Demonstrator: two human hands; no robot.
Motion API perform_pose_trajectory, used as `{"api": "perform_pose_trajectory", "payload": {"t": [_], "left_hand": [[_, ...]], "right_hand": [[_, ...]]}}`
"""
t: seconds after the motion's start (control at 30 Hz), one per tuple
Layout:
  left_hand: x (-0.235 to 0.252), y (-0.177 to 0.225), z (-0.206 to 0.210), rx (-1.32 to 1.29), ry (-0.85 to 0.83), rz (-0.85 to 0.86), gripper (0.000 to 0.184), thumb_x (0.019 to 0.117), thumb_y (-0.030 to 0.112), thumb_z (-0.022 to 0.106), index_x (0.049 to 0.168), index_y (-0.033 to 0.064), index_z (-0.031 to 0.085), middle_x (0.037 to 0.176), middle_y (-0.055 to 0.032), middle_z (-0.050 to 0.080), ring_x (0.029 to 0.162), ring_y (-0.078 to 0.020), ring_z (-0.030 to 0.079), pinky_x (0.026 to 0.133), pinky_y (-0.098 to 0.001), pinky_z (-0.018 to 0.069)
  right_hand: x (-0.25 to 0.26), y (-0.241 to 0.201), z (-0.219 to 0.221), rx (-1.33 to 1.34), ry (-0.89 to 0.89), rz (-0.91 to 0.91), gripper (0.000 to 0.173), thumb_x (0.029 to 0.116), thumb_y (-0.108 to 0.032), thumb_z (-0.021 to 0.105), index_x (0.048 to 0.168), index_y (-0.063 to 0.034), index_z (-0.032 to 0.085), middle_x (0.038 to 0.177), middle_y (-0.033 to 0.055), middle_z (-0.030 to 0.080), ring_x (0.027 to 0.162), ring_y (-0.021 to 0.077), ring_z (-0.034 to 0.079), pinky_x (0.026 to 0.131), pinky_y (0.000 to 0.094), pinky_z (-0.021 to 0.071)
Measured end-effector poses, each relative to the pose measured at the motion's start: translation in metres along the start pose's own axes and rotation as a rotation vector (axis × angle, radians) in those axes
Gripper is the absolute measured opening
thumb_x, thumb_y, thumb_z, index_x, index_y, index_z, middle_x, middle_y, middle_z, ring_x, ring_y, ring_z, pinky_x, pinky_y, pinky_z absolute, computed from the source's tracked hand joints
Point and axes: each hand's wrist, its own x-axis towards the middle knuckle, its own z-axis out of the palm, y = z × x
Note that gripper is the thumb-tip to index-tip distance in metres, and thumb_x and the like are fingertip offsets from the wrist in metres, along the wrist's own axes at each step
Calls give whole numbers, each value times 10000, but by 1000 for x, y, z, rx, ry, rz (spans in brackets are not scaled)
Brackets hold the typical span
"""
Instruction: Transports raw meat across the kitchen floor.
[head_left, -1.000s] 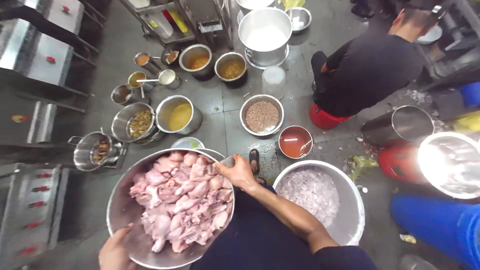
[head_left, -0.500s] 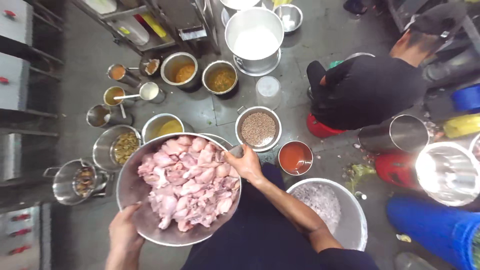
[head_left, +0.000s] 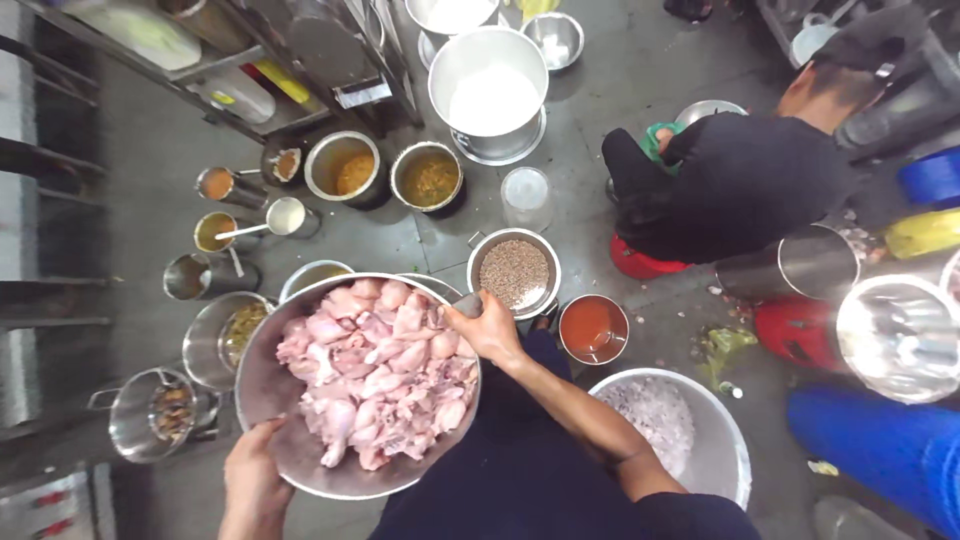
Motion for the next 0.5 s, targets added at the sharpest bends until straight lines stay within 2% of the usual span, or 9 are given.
{"api": "perform_pose_trajectory", "payload": {"t": [0.13, 0.27, 0.33, 0.5], "left_hand": [[13, -3, 0, 6, -20, -28, 190, 975, 124, 482, 1138, 127, 579, 943, 59, 706, 831, -34, 703, 734, -266, 616], [26, 2, 5, 28, -76, -40, 187, 979, 130, 479, 1139, 134, 575, 927, 71, 705, 821, -21, 699, 724, -261, 617], [33, 6, 11, 39, -99, -46, 189, 980, 132, 475, 1140, 132, 575, 916, 64, 708, 806, -22, 701, 707, -258, 617], [46, 16, 30, 76, -167, -34, 197, 967, 131, 498, 1144, 116, 582, 935, 43, 706, 816, -45, 702, 716, -280, 618]], "right_hand": [[4, 5, 5, -2, 11, 47, 632, 867, -581, 739, 1165, -30, 654, 1003, 156, 692, 940, 284, 676, 835, 520, 547], [2, 5, 2, 18, 49, 74, 653, 872, -568, 740, 1213, -19, 646, 1044, 172, 693, 973, 296, 675, 861, 525, 543], [1, 8, 0, 27, 88, 80, 641, 863, -577, 742, 1180, -27, 651, 1014, 160, 690, 948, 289, 673, 841, 519, 542], [-7, 17, -12, 72, 173, 109, 651, 862, -598, 735, 1186, -40, 654, 1011, 148, 698, 944, 281, 682, 843, 520, 552]]}}
